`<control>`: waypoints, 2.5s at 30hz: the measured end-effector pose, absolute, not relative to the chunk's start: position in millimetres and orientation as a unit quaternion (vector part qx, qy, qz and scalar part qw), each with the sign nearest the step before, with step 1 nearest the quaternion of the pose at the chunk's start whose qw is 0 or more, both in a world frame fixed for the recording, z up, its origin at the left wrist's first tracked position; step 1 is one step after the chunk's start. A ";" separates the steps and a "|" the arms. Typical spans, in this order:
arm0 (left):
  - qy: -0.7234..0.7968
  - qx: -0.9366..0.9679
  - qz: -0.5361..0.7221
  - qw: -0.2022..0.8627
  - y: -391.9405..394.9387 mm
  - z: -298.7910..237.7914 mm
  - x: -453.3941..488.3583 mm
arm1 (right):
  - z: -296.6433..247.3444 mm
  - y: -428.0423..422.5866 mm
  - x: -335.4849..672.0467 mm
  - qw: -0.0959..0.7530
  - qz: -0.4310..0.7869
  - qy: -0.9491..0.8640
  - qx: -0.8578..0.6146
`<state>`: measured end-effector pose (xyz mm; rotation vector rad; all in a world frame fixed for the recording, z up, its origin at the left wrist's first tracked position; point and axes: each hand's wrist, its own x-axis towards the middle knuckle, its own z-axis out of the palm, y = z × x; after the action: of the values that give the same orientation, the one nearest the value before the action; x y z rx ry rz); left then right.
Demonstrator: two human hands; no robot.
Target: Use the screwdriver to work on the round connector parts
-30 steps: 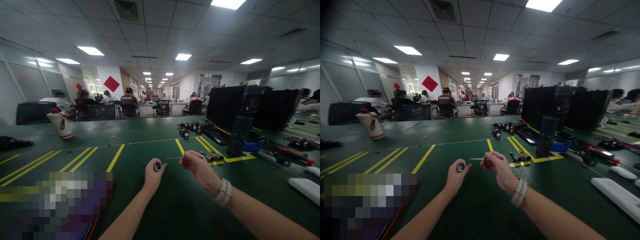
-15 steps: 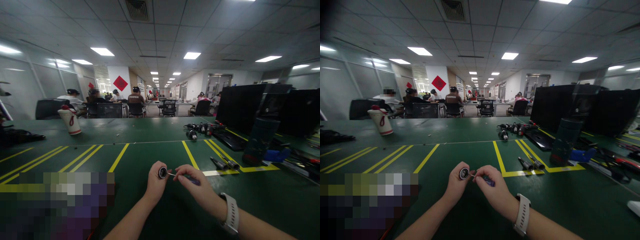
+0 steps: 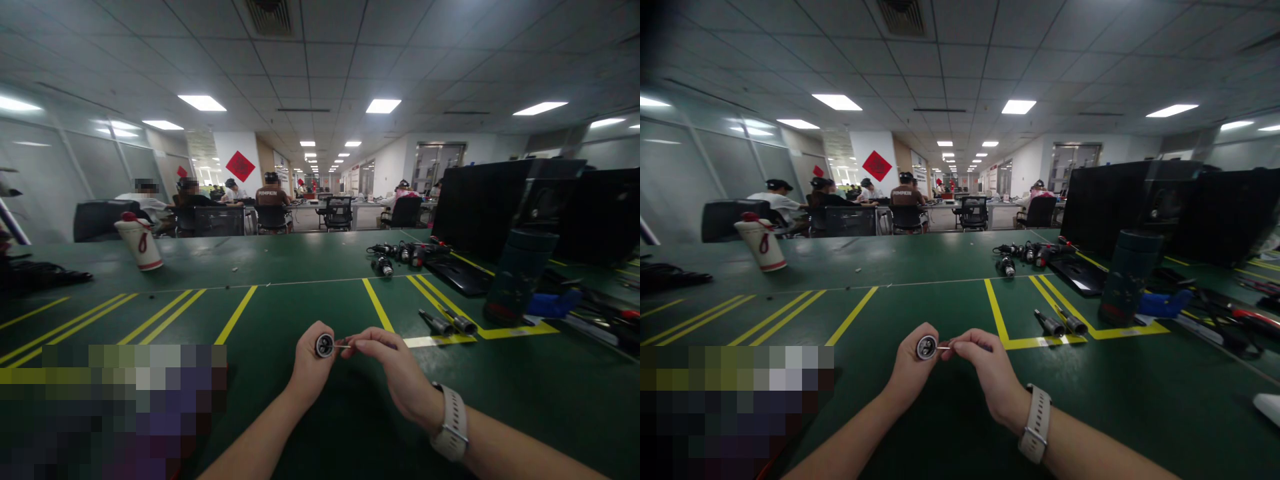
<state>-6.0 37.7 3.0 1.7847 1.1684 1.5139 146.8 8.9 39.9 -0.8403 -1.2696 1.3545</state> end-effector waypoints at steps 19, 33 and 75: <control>0.447 0.662 0.559 0.223 40.0 -1.4 -7.0 | 34.7 3.8 145.5 0.539 0.530 -0.542 -0.367; 0.430 0.676 0.548 0.241 35.4 2.0 -5.3 | 34.1 4.2 144.4 0.541 0.532 -0.534 -0.373; 0.420 0.686 0.534 0.260 34.8 0.1 -3.8 | 34.8 3.2 146.7 0.545 0.529 -0.532 -0.375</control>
<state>-3.8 34.8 0.1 1.8578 1.1363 1.4472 146.7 3.2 34.8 -0.8889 -1.2622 1.2554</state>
